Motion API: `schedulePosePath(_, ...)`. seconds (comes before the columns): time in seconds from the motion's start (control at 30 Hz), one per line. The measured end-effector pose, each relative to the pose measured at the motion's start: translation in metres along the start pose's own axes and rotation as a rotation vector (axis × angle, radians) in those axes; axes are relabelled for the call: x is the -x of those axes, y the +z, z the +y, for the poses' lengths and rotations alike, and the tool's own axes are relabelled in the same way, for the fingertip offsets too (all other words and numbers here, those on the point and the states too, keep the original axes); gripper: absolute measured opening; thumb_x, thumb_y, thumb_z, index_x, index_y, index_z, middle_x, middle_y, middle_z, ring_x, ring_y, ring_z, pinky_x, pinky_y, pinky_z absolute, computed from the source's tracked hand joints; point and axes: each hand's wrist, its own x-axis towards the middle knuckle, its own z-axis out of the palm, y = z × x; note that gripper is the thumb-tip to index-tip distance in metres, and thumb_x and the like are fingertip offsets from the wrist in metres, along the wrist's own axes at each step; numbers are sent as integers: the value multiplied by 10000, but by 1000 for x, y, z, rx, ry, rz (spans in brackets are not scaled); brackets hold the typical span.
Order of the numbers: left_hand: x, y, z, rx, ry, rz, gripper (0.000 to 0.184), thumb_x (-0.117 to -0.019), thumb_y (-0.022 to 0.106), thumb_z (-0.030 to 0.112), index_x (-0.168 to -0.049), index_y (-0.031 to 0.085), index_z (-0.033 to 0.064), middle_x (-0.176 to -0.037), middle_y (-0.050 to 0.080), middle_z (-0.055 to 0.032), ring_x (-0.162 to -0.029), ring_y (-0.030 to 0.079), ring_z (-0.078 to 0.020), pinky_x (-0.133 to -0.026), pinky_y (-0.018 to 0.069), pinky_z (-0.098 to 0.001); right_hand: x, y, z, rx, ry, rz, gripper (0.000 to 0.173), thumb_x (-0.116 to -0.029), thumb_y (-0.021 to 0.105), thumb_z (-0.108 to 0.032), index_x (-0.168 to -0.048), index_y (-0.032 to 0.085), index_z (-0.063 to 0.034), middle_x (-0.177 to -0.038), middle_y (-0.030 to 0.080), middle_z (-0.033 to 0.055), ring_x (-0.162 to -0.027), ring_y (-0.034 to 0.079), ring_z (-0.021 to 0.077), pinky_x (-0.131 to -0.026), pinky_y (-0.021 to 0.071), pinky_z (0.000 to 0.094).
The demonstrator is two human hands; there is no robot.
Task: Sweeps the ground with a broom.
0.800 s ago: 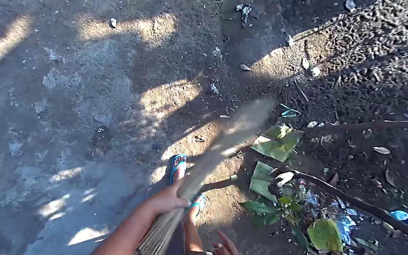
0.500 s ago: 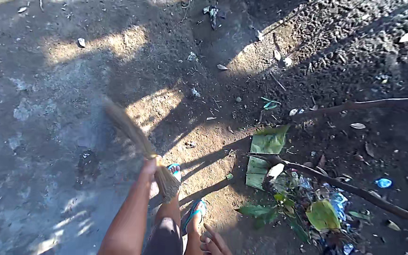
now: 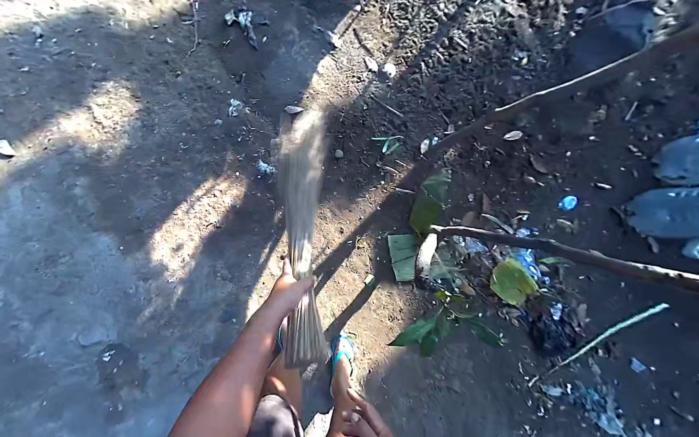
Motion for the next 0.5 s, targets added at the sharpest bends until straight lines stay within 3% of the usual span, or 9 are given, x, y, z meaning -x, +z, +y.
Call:
schedulePosePath(0.03, -24, 9, 10, 54, -19, 70, 962, -966, 701, 274, -1662, 51, 141, -1463, 526, -246, -1273, 604, -323, -1049, 519, -510, -1, 0, 3, -19, 5, 7, 526, -1059, 450, -164, -1535, 355, 38, -1236, 626, 234, -1004, 670, 257, -876, 559, 432)
schedulePosePath(0.07, -49, 19, 20, 70, -39, 96, 866, -980, 687, 296, -1638, 160, 100, -1405, 569, -243, -1233, 621, -321, -1022, 527, -507, -3, 2, 5, -38, 8, 14, 529, -1062, 445, -166, -1538, 345, 41, -1241, 625, 233, -1019, 667, 258, -887, 555, 435)
schedulePosePath(0.13, -90, 40, 35, 15, -88, -21, 599, -979, 677, 343, -1450, 489, 24, -1231, 664, -204, -1098, 666, -283, -940, 552, -479, -6, 4, 5, -84, 10, 43, 529, -1072, 441, -178, -1547, 336, 30, -1261, 622, 229, -1046, 670, 261, -910, 557, 439)
schedulePosePath(0.17, -105, 49, 39, -58, -103, -142, 549, -967, 680, 347, -1401, 549, 39, -1185, 685, -178, -1049, 679, -257, -914, 562, -461, -7, 5, 5, -110, 4, 62, 526, -1074, 436, -177, -1548, 334, 28, -1260, 619, 226, -1044, 667, 259, -910, 555, 436)
schedulePosePath(0.23, -99, 67, 46, -145, -79, -373, 571, -1007, 640, 317, -1499, 457, 93, -1238, 656, -152, -1066, 654, -220, -936, 541, -426, -6, 5, 6, -140, -7, 93, 517, -1078, 422, -167, -1550, 331, 21, -1252, 624, 214, -1038, 668, 252, -901, 556, 428)
schedulePosePath(0.33, -41, 82, 27, -137, 29, -518, 757, -995, 653, 247, -1633, 255, 168, -1404, 597, -162, -1179, 647, -215, -1004, 539, -427, 6, -1, 14, -153, -1, 97, 506, -1072, 423, -137, -1549, 346, 12, -1260, 624, 211, -1036, 671, 254, -898, 560, 428)
schedulePosePath(0.4, 5, 75, 1, -186, 48, -468, 876, -970, 685, 276, -1666, 158, 211, -1455, 566, -180, -1225, 642, -250, -1044, 527, -480, 16, -10, 23, -155, 7, 85, 506, -1065, 429, -136, -1545, 357, 8, -1253, 627, 204, -1027, 676, 249, -889, 569, 422)
schedulePosePath(0.47, 40, 60, -28, -185, 32, -262, 831, -936, 715, 284, -1624, 262, 174, -1352, 629, -189, -1144, 684, -269, -988, 567, -502, 20, -21, 30, -181, 16, 83, 497, -1067, 431, -141, -1541, 371, -2, -1247, 634, 196, -1020, 679, 246, -889, 571, 423)
schedulePosePath(0.5, 52, 51, -46, -157, 3, -155, 877, -936, 711, 286, -1641, 198, 189, -1346, 624, -197, -1125, 691, -273, -968, 578, -500, 23, -26, 35, -201, 23, 89, 493, -1068, 433, -139, -1540, 376, -7, -1236, 638, 191, -1011, 681, 247, -881, 573, 423)
